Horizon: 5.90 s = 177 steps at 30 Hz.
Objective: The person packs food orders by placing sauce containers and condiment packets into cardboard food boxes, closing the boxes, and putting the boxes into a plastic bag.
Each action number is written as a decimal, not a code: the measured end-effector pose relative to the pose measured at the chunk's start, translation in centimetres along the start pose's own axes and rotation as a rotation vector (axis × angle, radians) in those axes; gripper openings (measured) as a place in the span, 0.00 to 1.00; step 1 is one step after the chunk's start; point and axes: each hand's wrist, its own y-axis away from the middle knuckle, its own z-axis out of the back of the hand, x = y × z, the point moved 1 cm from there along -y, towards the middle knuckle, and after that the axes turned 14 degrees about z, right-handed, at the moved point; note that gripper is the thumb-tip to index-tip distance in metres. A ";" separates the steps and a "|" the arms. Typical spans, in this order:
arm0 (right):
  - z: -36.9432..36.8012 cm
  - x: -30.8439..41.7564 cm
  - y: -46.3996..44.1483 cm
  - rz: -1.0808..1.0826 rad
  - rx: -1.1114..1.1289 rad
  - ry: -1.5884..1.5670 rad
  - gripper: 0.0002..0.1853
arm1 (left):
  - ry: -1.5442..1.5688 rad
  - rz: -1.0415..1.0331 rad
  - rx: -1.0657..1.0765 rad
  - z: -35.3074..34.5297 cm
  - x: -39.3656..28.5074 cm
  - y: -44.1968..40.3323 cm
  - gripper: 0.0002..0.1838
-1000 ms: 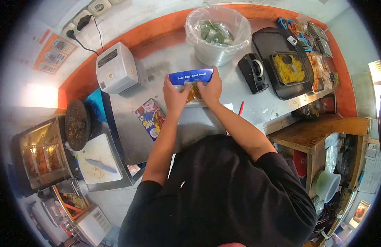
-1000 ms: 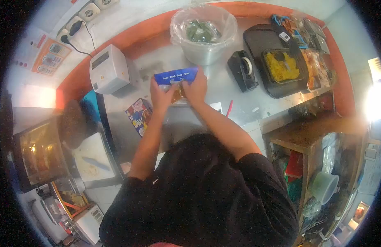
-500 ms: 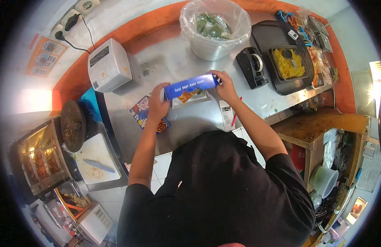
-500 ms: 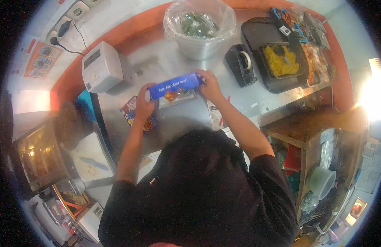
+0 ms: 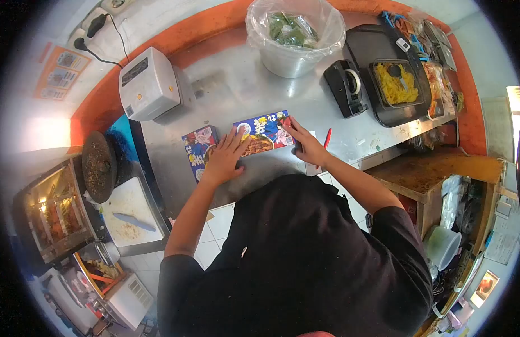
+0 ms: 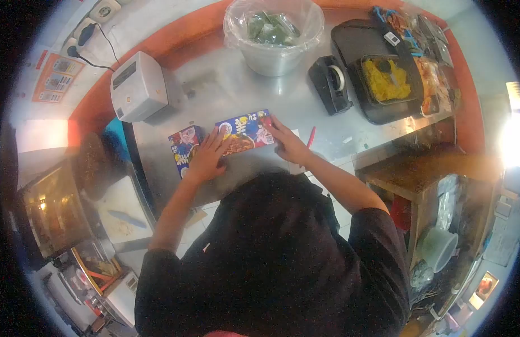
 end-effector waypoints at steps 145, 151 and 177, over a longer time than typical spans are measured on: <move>-17.1 11.6 -4.2 -0.615 -0.732 -1.075 0.34 | 0.853 0.717 -0.285 10.7 4.5 9.5 0.23; -22.0 8.5 -10.0 -0.461 -0.505 -0.837 0.41 | 1.249 0.947 -0.186 -1.0 9.0 10.3 0.33; -11.7 19.1 19.2 -0.363 -1.029 -1.034 0.59 | 1.483 0.299 0.764 -4.3 -16.9 12.3 0.42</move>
